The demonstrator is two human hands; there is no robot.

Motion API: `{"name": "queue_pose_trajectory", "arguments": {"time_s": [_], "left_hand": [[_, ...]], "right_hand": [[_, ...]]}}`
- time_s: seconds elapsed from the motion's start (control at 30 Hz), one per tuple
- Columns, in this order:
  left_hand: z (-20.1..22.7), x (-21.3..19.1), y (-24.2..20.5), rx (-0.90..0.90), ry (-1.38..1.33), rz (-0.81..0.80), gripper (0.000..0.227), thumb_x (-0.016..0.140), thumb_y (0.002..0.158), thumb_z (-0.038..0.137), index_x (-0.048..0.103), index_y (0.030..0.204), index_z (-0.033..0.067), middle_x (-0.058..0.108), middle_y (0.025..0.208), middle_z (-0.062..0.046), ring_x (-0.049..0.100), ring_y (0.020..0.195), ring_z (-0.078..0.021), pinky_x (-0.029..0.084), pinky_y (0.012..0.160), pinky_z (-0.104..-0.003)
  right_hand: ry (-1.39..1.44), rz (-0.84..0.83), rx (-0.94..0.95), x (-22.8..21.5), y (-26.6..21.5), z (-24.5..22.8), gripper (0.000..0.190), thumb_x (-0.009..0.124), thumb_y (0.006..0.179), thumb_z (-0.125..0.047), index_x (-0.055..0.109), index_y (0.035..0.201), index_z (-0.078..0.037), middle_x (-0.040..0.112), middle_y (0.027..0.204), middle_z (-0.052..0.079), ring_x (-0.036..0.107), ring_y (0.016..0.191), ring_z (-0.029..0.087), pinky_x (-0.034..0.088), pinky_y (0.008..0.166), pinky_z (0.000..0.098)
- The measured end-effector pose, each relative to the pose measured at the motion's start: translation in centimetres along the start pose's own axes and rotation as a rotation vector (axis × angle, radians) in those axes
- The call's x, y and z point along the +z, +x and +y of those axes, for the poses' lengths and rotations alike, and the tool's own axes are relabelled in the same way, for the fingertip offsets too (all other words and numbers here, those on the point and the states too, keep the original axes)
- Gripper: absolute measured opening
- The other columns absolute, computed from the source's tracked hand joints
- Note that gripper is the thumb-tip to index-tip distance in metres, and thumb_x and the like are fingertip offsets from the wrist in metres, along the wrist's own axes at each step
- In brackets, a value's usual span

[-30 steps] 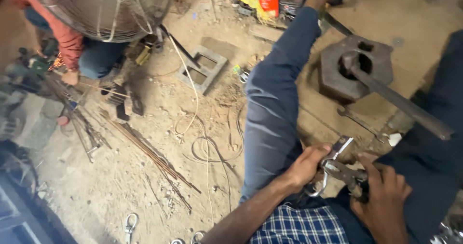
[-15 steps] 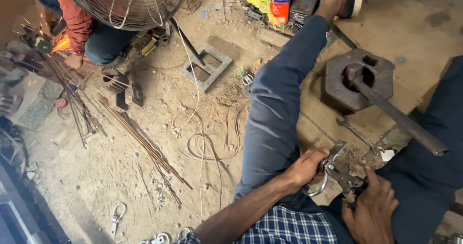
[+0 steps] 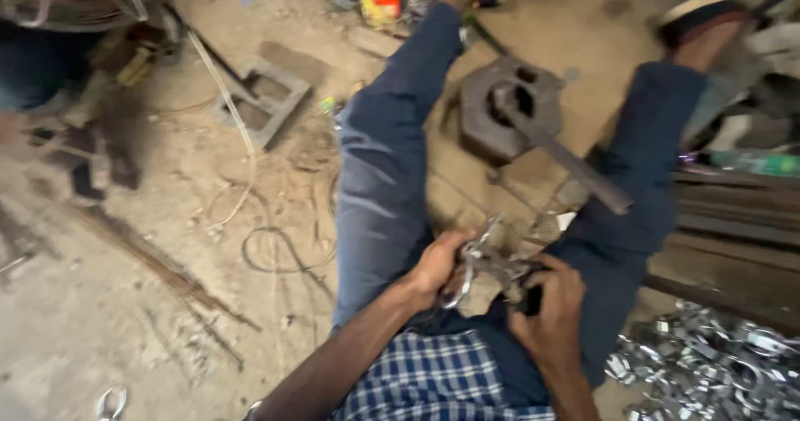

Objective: The person sits on the floor and assembles metal parts by inserting a pin into a bracket and ring, then uses pliers to bend the pin and a hammer to secure it. They repeat this process for multiple parts.

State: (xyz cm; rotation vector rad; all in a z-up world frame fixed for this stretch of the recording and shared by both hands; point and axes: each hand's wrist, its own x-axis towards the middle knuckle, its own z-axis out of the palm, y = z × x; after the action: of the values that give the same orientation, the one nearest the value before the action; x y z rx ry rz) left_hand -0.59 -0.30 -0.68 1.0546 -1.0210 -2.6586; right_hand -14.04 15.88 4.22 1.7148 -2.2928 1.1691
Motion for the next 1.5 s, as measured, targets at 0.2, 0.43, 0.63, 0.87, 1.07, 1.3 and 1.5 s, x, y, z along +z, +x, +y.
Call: {"name": "queue_pose_trajectory", "arguments": {"time_s": [0.2, 0.43, 0.63, 0.87, 1.07, 1.3, 1.5], "left_hand": [[0.9, 0.6, -0.6, -0.019, -0.127, -0.112, 0.044, 0.045, 0.107, 0.041, 0.057, 0.076, 0.0131, 0.037, 0.053, 0.006, 0.032, 0.039, -0.007, 0.025, 0.038, -0.027], [1.5, 1.0, -1.4, 0.001, -0.015, -0.022, 0.04, 0.041, 0.103, 0.039, 0.061, 0.08, 0.0134, 0.047, 0.055, 0.0, 0.034, 0.04, -0.0101, 0.027, 0.04, -0.029], [1.4, 1.1, -1.2, -0.051, -0.009, 0.006, 0.043, 0.044, 0.105, 0.041, 0.054, 0.071, 0.0145, 0.042, 0.052, 0.001, 0.033, 0.039, -0.011, 0.025, 0.039, -0.029], [1.3, 0.6, -0.7, -0.057, -0.186, -0.133, 0.047, 0.044, 0.108, 0.041, 0.043, 0.067, 0.0171, 0.03, 0.052, 0.007, 0.026, 0.039, -0.0074, 0.022, 0.037, -0.027], [1.8, 0.9, -1.2, 0.028, -0.099, -0.104, 0.044, 0.04, 0.107, 0.037, 0.046, 0.07, 0.0138, 0.031, 0.055, 0.003, 0.026, 0.041, -0.0096, 0.022, 0.041, -0.029], [2.1, 1.0, -1.3, -0.031, -0.153, -0.093, 0.044, 0.04, 0.11, 0.033, 0.046, 0.07, 0.0148, 0.031, 0.056, 0.006, 0.026, 0.042, -0.0076, 0.022, 0.04, -0.027], [1.8, 0.8, -1.2, -0.018, -0.064, -0.109, 0.046, 0.038, 0.11, 0.036, 0.045, 0.07, 0.0153, 0.03, 0.055, 0.007, 0.025, 0.041, -0.0074, 0.022, 0.039, -0.028]], "right_hand": [[-0.06, -0.026, 0.03, -0.8, 0.6, -1.2, 0.036, 0.075, 0.055, -0.002, 0.06, 0.088, -0.004, 0.065, 0.12, 0.015, 0.059, 0.105, 0.038, 0.043, 0.089, 0.0479], [-0.023, -0.005, 0.027, -0.3, 0.4, 0.0, 0.044, 0.074, 0.056, -0.002, 0.065, 0.099, -0.004, 0.064, 0.125, 0.016, 0.059, 0.112, 0.039, 0.046, 0.097, 0.046], [-0.066, -0.016, -0.049, 0.5, -0.9, 2.2, 0.048, 0.076, 0.055, -0.009, 0.064, 0.102, -0.006, 0.062, 0.13, 0.014, 0.058, 0.119, 0.039, 0.044, 0.102, 0.0499], [-0.163, -0.083, 0.014, 1.2, -2.2, 3.5, 0.053, 0.078, 0.049, -0.012, 0.067, 0.102, -0.01, 0.061, 0.133, 0.013, 0.056, 0.122, 0.037, 0.041, 0.099, 0.051], [-0.21, -0.149, -0.057, 2.0, -2.2, 5.1, 0.065, 0.071, 0.046, -0.011, 0.068, 0.11, -0.008, 0.057, 0.14, 0.016, 0.053, 0.133, 0.037, 0.041, 0.106, 0.0531], [-0.218, -0.154, 0.003, 1.4, -1.8, 3.8, 0.062, 0.071, 0.044, -0.009, 0.069, 0.107, -0.01, 0.059, 0.137, 0.013, 0.055, 0.127, 0.037, 0.041, 0.103, 0.0524], [-0.135, -0.119, 0.069, 0.9, -1.8, 3.0, 0.052, 0.073, 0.051, -0.006, 0.06, 0.102, -0.013, 0.064, 0.129, 0.007, 0.059, 0.119, 0.032, 0.041, 0.103, 0.0494]]}}
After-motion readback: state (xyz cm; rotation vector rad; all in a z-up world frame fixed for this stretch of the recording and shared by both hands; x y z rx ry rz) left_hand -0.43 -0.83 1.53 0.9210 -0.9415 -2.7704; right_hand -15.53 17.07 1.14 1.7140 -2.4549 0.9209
